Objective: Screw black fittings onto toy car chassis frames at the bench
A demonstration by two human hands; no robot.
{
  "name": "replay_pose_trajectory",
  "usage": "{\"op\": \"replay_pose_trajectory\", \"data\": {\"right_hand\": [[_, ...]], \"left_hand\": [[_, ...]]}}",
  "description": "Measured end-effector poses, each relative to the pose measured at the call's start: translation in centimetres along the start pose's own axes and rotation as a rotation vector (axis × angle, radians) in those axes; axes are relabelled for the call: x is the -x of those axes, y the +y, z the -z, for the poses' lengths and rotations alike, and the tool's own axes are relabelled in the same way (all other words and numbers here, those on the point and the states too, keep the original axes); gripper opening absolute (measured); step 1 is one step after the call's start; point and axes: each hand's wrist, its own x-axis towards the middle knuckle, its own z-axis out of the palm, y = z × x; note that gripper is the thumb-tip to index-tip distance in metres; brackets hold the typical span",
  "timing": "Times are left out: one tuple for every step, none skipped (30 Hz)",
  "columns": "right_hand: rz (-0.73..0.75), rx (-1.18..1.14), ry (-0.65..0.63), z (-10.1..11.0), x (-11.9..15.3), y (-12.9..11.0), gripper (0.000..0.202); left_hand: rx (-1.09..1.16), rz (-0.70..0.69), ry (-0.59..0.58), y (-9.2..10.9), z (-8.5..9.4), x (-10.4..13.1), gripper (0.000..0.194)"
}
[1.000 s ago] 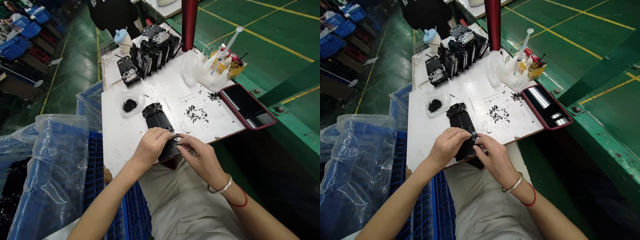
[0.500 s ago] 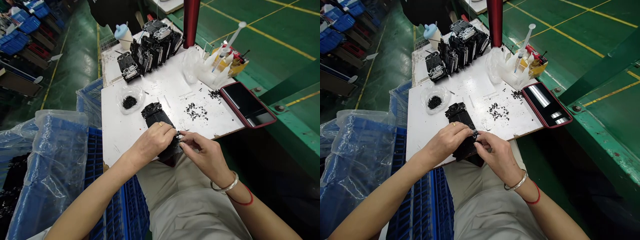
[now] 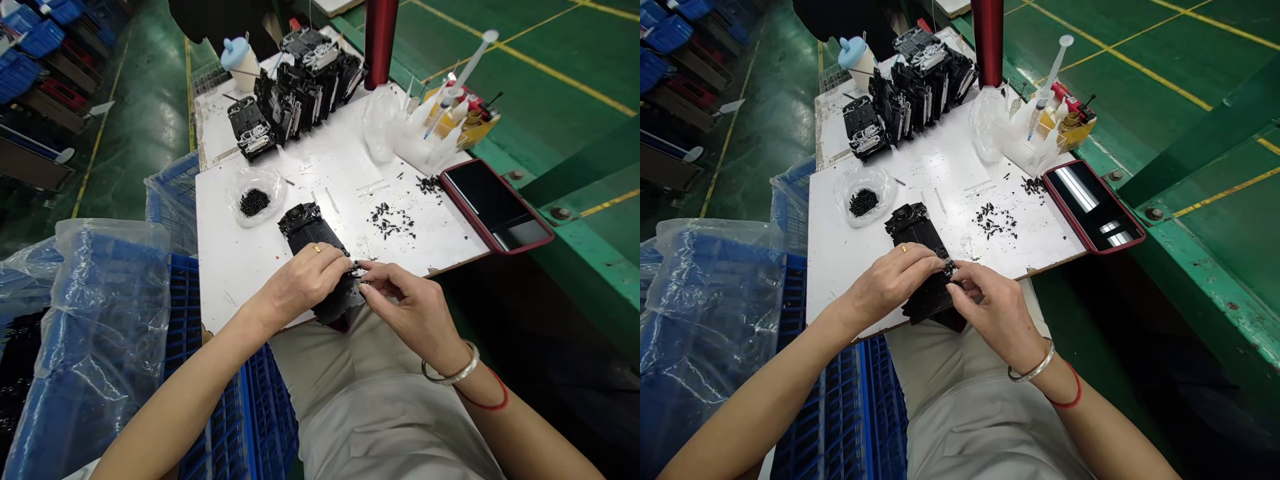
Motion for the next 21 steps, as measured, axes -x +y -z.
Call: {"op": "replay_pose_trajectory", "data": {"right_hand": [[-0.003,-0.001,0.0,0.0,0.0,0.0,0.007],[-0.007,-0.002,0.001,0.0,0.0,0.0,0.007],[-0.009,-0.002,0.001,0.0,0.0,0.0,0.006],[-0.008,0.0,0.001,-0.1,0.0,0.0,0.006],[-0.005,0.004,0.002,-0.1,0.0,0.0,0.006],[-0.002,0.01,0.002,-0.1,0.0,-0.1,0.006],[0.002,0.017,0.004,-0.1,0.0,-0.1,0.005],[0.005,0.022,0.005,-0.1,0.0,-0.1,0.005],[0.008,0.025,0.005,-0.2,-0.1,-0.2,0.006],[0.011,0.027,0.005,-0.2,-0.1,-0.2,0.006],[0.015,0.027,0.006,-0.2,-0.1,-0.2,0.006],[0.022,0.028,0.006,-0.2,-0.2,-0.3,0.007],[0.027,0.031,0.006,-0.1,-0.2,-0.3,0.007],[0.031,0.033,0.005,-0.1,-0.3,-0.3,0.007],[0.032,0.032,0.002,-0.1,-0.3,-0.3,0.007],[0.033,0.028,-0.002,-0.1,-0.3,-0.2,0.007],[0.032,0.022,-0.008,0.0,-0.4,-0.2,0.007],[0.031,0.014,-0.014,0.0,-0.4,-0.2,0.006],[0.03,0.009,-0.018,0.0,-0.4,-0.2,0.006],[0.028,0.005,-0.022,0.0,-0.4,-0.2,0.006],[0.025,0.003,-0.023,0.0,-0.4,-0.2,0.006]], "left_hand": [[0.008,-0.003,0.001,-0.1,0.0,0.1,0.011],[0.016,-0.007,0.005,-0.1,-0.1,0.2,0.011],[0.024,-0.013,0.012,-0.2,-0.1,0.3,0.011],[0.03,-0.021,0.021,-0.3,-0.1,0.4,0.01],[0.034,-0.03,0.032,-0.4,-0.2,0.5,0.011],[0.037,-0.039,0.042,-0.5,-0.3,0.5,0.011],[0.038,-0.048,0.051,-0.6,-0.3,0.6,0.011],[0.039,-0.056,0.06,-0.7,-0.4,0.7,0.011],[0.039,-0.061,0.065,-0.7,-0.5,0.7,0.012],[0.039,-0.065,0.067,-0.8,-0.5,0.7,0.012],[0.039,-0.066,0.068,-0.8,-0.5,0.8,0.011],[0.038,-0.066,0.069,-0.9,-0.5,0.8,0.011],[0.038,-0.066,0.069,-0.9,-0.5,0.8,0.01],[0.037,-0.065,0.065,-0.9,-0.5,0.8,0.01],[0.036,-0.065,0.061,-0.9,-0.4,0.8,0.01],[0.034,-0.064,0.054,-1.0,-0.4,0.8,0.011],[0.031,-0.063,0.041,-1.0,-0.3,0.7,0.012],[0.026,-0.064,0.028,-1.0,-0.2,0.7,0.012],[0.02,-0.069,0.019,-1.1,-0.1,0.7,0.013],[0.014,-0.077,0.014,-1.1,0.0,0.7,0.013],[0.007,-0.088,0.013,-1.1,0.1,0.7,0.013]]}}
